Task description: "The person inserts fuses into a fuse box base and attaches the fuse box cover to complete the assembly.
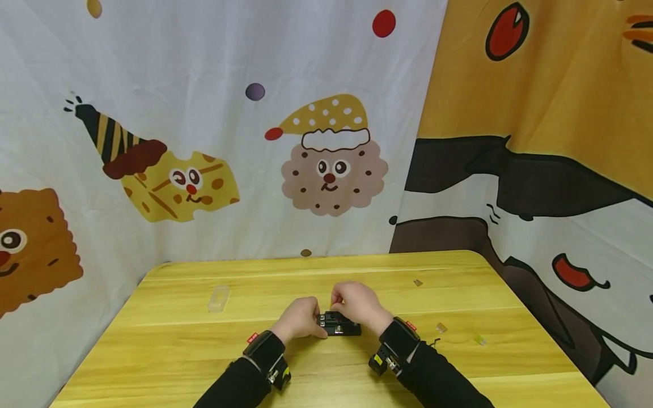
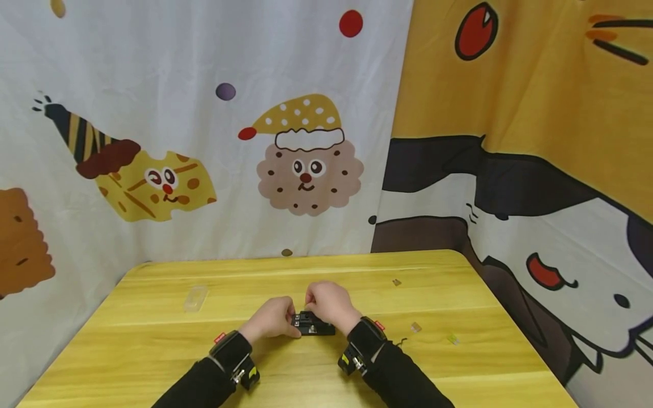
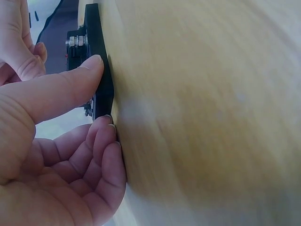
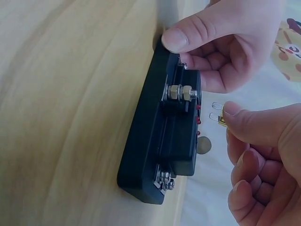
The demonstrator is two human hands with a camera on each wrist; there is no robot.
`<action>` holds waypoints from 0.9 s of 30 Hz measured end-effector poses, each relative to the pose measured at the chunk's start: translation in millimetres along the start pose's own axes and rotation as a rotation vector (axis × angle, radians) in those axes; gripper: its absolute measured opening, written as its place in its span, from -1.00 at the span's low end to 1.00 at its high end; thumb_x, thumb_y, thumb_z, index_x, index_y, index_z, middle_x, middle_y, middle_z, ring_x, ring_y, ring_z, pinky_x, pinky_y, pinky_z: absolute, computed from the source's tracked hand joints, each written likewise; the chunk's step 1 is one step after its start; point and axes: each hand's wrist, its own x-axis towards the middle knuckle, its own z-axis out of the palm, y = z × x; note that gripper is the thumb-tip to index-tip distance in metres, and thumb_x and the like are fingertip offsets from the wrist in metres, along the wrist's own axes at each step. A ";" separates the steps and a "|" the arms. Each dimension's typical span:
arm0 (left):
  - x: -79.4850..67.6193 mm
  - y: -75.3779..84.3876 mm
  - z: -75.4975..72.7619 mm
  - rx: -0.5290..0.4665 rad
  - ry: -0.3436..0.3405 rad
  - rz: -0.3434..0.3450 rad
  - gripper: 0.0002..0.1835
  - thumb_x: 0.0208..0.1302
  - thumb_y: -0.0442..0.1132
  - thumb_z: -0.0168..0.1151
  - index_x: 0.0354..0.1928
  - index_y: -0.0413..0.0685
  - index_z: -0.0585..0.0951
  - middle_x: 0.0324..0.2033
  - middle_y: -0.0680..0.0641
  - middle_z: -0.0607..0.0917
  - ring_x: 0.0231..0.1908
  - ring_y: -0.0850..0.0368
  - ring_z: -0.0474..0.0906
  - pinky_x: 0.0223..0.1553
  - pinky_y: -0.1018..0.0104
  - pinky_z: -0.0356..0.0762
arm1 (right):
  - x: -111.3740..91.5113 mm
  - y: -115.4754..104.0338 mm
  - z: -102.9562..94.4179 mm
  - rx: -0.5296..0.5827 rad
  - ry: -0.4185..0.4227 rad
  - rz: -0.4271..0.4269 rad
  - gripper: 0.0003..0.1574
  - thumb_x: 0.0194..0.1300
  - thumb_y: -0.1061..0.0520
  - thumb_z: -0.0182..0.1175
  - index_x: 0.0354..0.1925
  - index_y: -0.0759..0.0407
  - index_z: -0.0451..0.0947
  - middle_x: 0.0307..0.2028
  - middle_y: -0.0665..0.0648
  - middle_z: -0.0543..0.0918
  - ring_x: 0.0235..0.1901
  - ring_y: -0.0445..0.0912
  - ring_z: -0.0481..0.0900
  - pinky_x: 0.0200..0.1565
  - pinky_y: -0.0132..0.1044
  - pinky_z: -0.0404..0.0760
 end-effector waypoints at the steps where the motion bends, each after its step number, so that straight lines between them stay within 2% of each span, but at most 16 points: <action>1: -0.2 -0.1 -0.3 0.000 0.001 0.002 -0.52 -0.20 -0.17 0.68 -0.41 -0.14 0.48 -0.59 0.07 0.45 -0.56 0.19 0.34 -0.43 0.31 0.34 | 0.1 -0.4 0.4 -0.002 -0.001 -0.001 -0.75 0.17 0.10 0.45 -0.45 -0.05 0.52 -0.50 -0.14 0.51 -0.52 -0.23 0.42 -0.44 -0.31 0.43; 14: 0.1 -0.4 -0.9 0.005 0.009 0.013 -0.52 -0.21 -0.18 0.68 -0.43 -0.13 0.48 -0.60 0.08 0.45 -0.56 0.20 0.34 -0.44 0.32 0.33 | 2.1 -4.3 5.3 -0.040 -0.001 -0.018 -0.74 0.15 0.10 0.47 -0.47 -0.05 0.53 -0.52 -0.14 0.50 -0.50 -0.22 0.42 -0.42 -0.32 0.43; 27: -2.4 -0.2 0.2 -0.002 0.009 0.015 -0.51 -0.19 -0.19 0.67 -0.44 -0.13 0.45 -0.60 0.05 0.44 -0.57 0.17 0.32 -0.45 0.31 0.31 | 4.0 -4.7 13.1 -0.119 0.016 -0.084 -0.70 0.11 0.12 0.50 -0.48 -0.07 0.50 -0.51 -0.16 0.48 -0.48 -0.23 0.44 -0.42 -0.34 0.45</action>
